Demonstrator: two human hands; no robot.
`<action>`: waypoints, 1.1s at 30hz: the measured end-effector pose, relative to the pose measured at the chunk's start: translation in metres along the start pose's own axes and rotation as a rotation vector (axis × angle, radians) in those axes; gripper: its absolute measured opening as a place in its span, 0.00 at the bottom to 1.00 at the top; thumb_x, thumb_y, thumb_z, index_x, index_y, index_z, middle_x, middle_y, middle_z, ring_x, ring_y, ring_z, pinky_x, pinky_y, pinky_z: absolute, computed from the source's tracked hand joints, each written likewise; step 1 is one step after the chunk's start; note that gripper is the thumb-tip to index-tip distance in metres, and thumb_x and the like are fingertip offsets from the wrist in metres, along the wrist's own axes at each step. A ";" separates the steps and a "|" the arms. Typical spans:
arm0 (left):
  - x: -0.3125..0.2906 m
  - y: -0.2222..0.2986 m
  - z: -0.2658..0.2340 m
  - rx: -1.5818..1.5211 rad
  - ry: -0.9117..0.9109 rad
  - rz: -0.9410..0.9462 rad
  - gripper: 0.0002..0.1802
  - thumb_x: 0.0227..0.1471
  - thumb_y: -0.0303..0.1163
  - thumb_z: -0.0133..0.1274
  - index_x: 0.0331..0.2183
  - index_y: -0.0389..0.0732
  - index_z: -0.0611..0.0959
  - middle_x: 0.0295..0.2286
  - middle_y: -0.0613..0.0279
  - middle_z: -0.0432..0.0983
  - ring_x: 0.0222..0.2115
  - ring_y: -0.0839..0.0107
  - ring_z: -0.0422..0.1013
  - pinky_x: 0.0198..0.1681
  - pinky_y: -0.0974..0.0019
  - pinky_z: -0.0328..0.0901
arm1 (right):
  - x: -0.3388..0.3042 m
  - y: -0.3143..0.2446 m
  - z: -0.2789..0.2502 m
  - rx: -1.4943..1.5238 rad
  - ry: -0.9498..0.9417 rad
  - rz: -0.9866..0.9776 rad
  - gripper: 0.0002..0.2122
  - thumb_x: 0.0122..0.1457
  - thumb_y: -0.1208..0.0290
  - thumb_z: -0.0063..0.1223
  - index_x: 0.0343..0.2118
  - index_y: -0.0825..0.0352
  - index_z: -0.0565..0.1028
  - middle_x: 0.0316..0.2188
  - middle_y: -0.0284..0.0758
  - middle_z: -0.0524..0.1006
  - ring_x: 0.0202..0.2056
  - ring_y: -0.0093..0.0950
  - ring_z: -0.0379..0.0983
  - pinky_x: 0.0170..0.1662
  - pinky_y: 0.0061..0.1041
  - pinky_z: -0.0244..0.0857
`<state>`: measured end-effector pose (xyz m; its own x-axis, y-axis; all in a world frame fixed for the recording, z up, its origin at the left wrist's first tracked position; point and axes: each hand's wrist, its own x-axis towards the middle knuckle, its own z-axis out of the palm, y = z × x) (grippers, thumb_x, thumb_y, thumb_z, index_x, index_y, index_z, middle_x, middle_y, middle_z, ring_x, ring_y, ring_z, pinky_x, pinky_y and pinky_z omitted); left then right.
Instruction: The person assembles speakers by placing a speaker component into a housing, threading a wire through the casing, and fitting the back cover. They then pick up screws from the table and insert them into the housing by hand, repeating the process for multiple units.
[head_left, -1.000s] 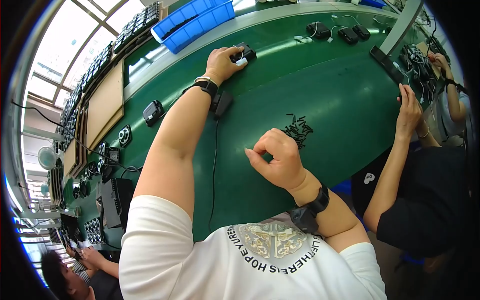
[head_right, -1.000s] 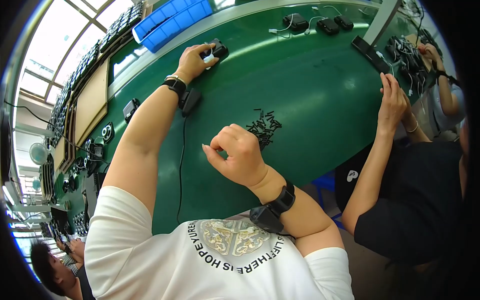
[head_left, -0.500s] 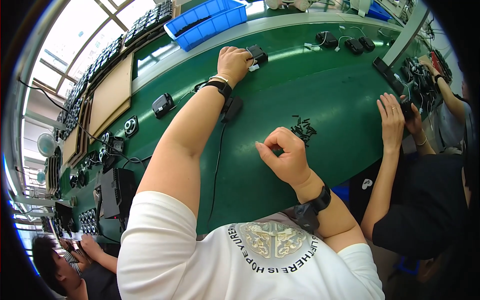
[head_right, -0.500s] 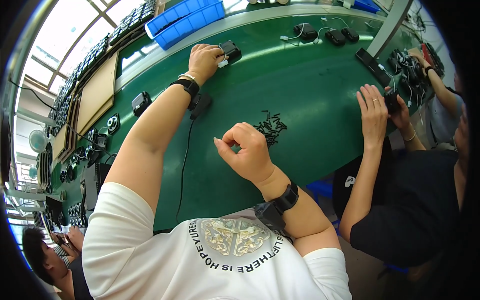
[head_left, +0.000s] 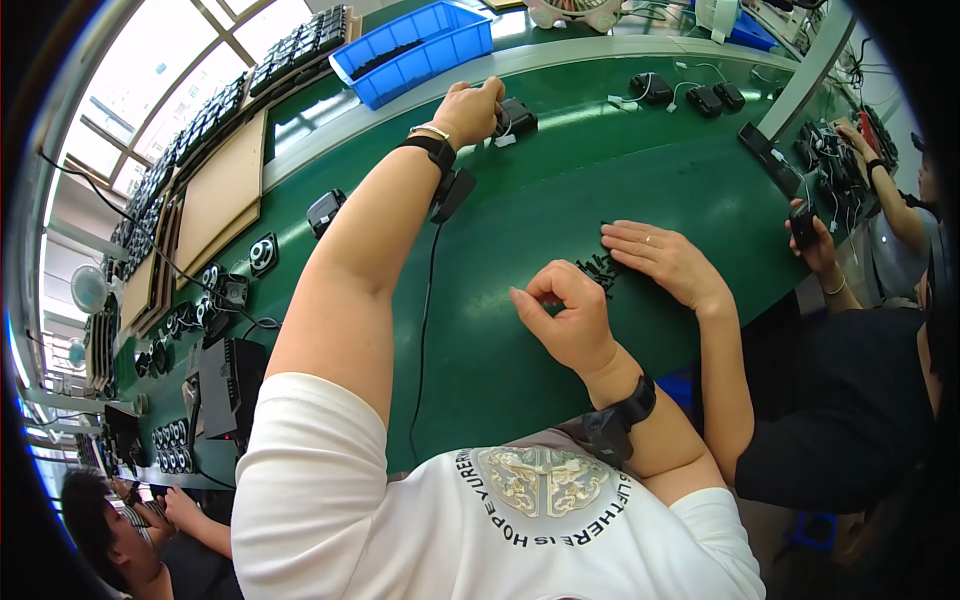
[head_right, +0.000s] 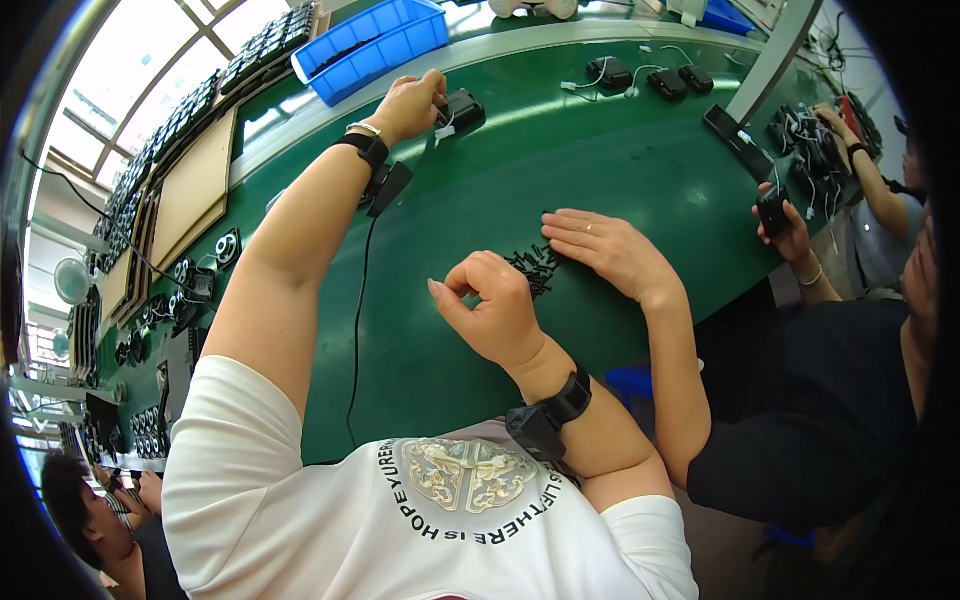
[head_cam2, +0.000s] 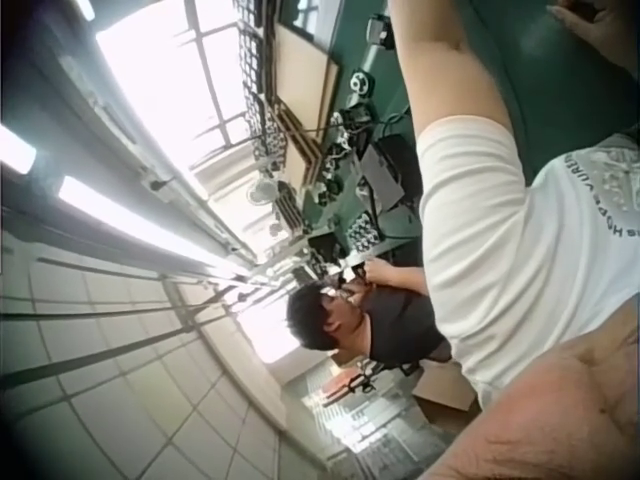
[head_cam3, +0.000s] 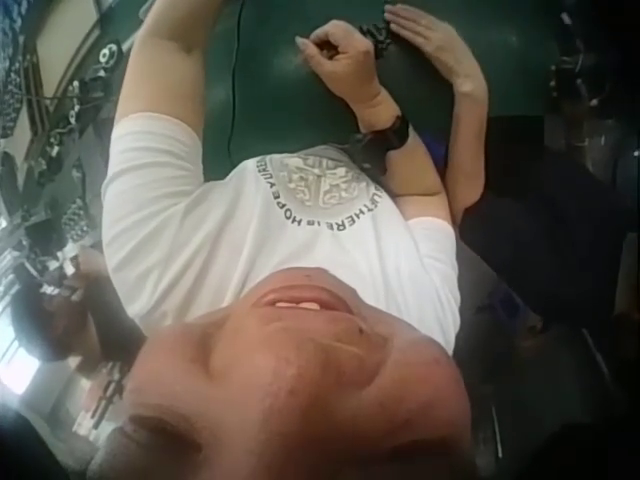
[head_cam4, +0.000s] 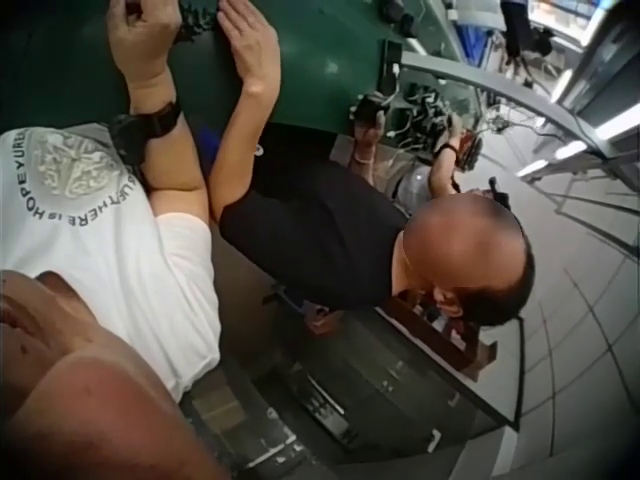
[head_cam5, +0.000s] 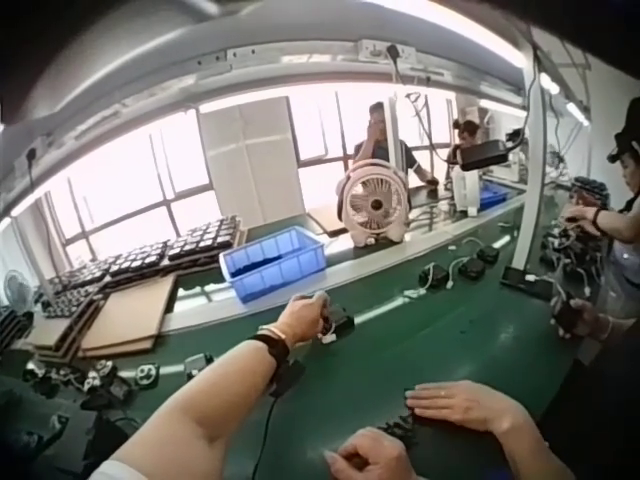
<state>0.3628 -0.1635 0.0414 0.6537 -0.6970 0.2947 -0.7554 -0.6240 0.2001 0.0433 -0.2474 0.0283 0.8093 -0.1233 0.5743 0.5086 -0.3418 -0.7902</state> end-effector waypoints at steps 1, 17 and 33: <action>0.004 0.001 0.001 0.029 -0.004 0.003 0.16 0.48 0.20 0.45 0.41 0.45 0.73 0.30 0.64 0.82 0.40 0.62 0.76 0.61 0.52 0.52 | 0.000 0.000 0.000 -0.003 -0.002 0.001 0.09 0.50 0.80 0.62 0.21 0.69 0.71 0.20 0.32 0.70 0.21 0.21 0.65 0.25 0.19 0.59; -0.037 0.018 -0.020 0.040 0.163 -0.172 0.15 0.51 0.27 0.48 0.41 0.49 0.80 0.35 0.55 0.80 0.46 0.59 0.73 0.60 0.51 0.51 | -0.005 0.002 0.005 -0.087 -0.051 0.088 0.09 0.53 0.78 0.61 0.22 0.69 0.71 0.19 0.29 0.69 0.22 0.17 0.64 0.26 0.17 0.59; -0.269 -0.115 -0.115 0.205 0.259 -1.325 0.26 0.53 0.32 0.47 0.55 0.44 0.71 0.54 0.50 0.69 0.57 0.53 0.63 0.57 0.51 0.60 | 0.131 0.013 0.104 -0.312 -0.718 -0.010 0.10 0.54 0.67 0.61 0.29 0.69 0.76 0.21 0.31 0.75 0.24 0.22 0.70 0.30 0.23 0.65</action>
<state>0.2688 0.1359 0.0465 0.8319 0.5309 0.1615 0.4604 -0.8229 0.3330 0.1867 -0.1712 0.0707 0.8510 0.4776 0.2183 0.4971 -0.5987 -0.6281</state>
